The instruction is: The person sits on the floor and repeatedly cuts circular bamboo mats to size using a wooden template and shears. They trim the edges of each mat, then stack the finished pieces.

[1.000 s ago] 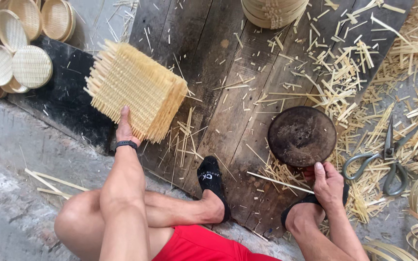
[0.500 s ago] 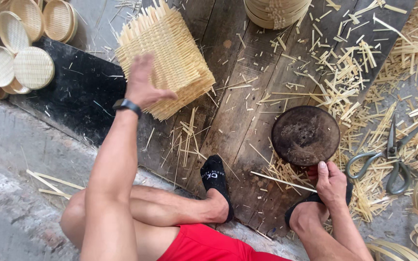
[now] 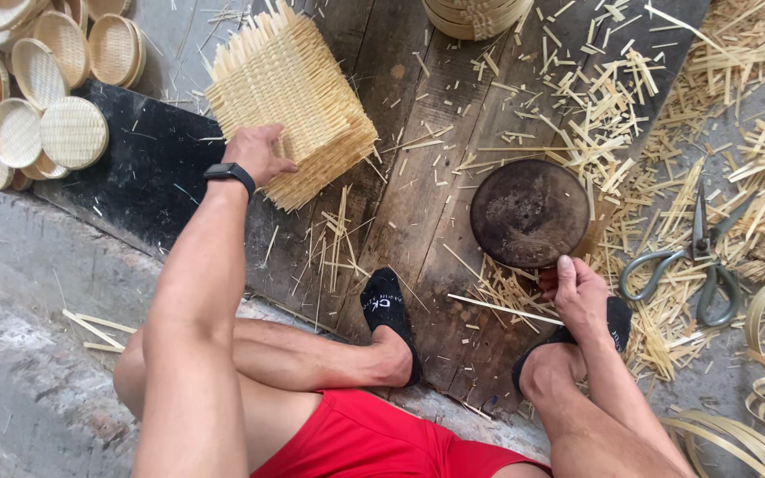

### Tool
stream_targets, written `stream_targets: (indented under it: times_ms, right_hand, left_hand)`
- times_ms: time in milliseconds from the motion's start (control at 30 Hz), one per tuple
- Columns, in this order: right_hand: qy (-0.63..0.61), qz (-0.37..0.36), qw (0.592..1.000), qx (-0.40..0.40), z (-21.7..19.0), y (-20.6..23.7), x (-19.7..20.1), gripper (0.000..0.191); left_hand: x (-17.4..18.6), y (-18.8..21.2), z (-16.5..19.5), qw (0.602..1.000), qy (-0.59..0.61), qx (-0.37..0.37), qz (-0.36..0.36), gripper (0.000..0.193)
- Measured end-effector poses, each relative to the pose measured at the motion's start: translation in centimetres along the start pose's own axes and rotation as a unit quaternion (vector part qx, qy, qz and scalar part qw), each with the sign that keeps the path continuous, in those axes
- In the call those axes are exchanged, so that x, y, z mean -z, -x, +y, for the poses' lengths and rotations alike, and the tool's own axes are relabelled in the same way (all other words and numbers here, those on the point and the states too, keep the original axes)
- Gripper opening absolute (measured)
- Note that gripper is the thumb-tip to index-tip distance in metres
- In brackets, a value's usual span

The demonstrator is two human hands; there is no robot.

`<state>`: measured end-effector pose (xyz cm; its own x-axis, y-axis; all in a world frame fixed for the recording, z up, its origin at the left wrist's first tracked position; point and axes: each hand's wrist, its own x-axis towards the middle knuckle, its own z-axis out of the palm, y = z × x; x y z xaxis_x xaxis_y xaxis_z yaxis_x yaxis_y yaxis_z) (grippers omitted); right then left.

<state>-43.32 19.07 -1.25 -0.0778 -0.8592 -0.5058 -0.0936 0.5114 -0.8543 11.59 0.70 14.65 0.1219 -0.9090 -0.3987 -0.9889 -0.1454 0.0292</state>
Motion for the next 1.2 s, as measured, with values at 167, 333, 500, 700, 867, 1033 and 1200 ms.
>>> stream_targets:
  times_ms: [167, 333, 500, 700, 867, 1033, 1200]
  right_hand:
    - [-0.054, -0.015, 0.998, 0.03, 1.5, 0.6, 1.0, 0.029]
    - [-0.071, -0.024, 0.997, 0.025, 2.0, 0.1, 1.4, 0.029]
    - [-0.077, -0.031, 0.996, 0.024, 1.9, -0.1, 1.3, 0.029]
    - [-0.06, -0.023, 0.998, 0.016, 1.7, 0.3, 1.4, 0.027]
    - [-0.057, -0.021, 0.998, 0.014, 1.6, 0.3, 1.4, 0.026]
    - [-0.071, -0.027, 0.997, 0.014, 1.6, 0.1, 1.3, 0.027]
    - [-0.063, -0.029, 0.997, 0.017, 1.6, 0.2, 1.3, 0.028]
  left_hand:
    - [-0.9, -1.4, -2.8, 0.998, 0.063, -0.028, -0.006, 0.069]
    - [0.5, -1.6, -4.9, 0.976, 0.203, -0.078, 0.006, 0.047]
    - [0.7, 1.5, 1.2, 0.988, 0.107, -0.075, 0.078, 0.025]
    - [-2.0, 3.2, 8.5, 0.992, -0.048, -0.077, 0.086, 0.082]
    - [-3.1, 1.4, 7.5, 0.999, 0.001, -0.037, 0.024, 0.105]
    - [-2.6, 0.6, 5.1, 0.996, 0.05, -0.066, -0.024, 0.095]
    - [-1.8, 1.3, 3.8, 0.981, 0.174, -0.081, -0.033, 0.082]
